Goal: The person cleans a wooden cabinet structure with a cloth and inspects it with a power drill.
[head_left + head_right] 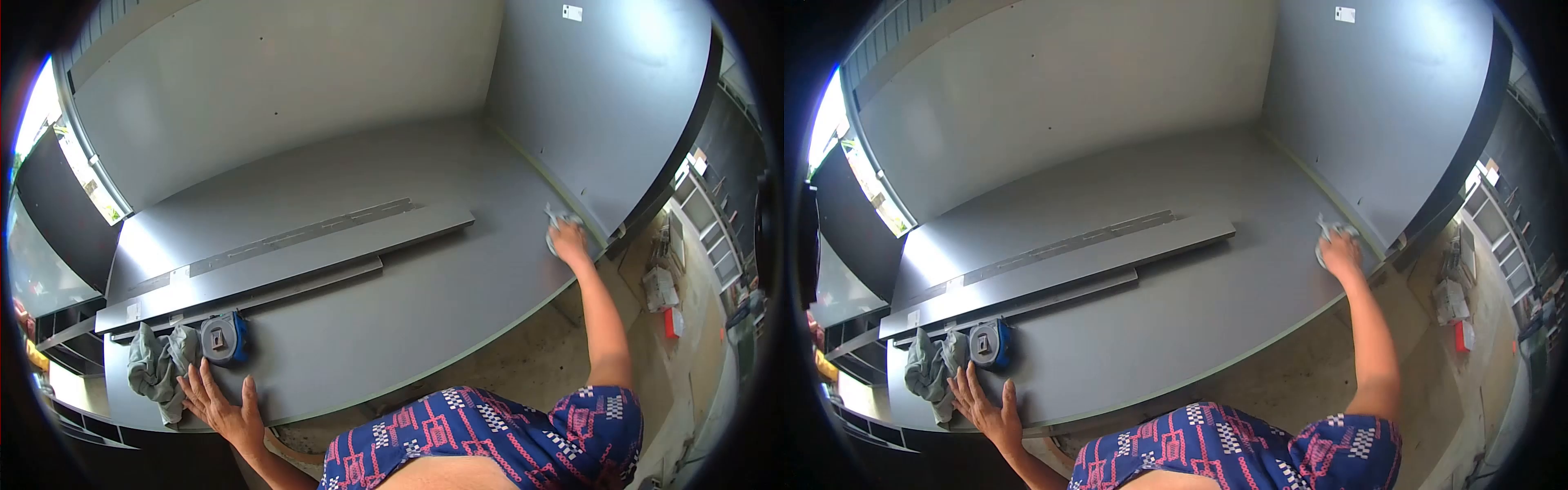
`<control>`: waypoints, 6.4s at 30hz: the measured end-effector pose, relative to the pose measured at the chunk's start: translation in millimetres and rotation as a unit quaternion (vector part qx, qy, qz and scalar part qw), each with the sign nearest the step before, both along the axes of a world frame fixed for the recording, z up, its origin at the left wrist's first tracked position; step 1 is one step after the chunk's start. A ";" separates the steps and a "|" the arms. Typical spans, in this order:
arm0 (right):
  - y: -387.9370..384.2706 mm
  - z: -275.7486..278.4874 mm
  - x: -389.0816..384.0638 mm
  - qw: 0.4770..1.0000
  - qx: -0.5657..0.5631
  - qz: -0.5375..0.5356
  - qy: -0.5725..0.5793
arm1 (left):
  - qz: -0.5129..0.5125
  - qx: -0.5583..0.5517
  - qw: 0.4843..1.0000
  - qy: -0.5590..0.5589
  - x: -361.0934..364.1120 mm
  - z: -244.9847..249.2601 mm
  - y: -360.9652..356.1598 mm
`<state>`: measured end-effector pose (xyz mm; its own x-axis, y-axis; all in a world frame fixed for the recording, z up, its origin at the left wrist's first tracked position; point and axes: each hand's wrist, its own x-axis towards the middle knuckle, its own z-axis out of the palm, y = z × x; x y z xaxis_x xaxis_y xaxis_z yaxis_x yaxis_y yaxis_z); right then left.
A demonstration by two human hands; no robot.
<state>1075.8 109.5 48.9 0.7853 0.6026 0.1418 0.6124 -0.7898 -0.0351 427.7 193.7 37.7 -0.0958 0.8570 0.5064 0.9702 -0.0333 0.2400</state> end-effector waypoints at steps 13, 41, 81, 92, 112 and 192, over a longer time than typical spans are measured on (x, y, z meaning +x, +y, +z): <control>11.2 87.1 -26.1 0.946 0.300 0.072 0.101 | 0.005 -0.015 0.999 -0.037 10.9 15.9 -2.2; 479.3 -4.1 -94.8 0.913 -0.103 0.385 0.085 | 0.042 -0.077 0.996 0.021 17.4 17.2 2.9; -191.7 -18.9 61.3 0.904 0.368 -0.078 0.203 | 0.028 -0.052 0.998 0.011 -0.5 1.7 2.6; -104.7 56.2 24.0 0.897 0.436 0.069 0.001 | 0.030 -0.050 0.998 -0.015 4.0 7.0 0.8; 357.6 8.0 -168.5 0.896 0.020 0.427 0.118 | 0.040 -0.060 0.997 -0.023 11.3 12.1 -0.1; 133.5 -18.1 23.0 0.836 0.102 0.485 0.236 | 0.044 -0.071 0.995 -0.047 14.6 24.1 -4.9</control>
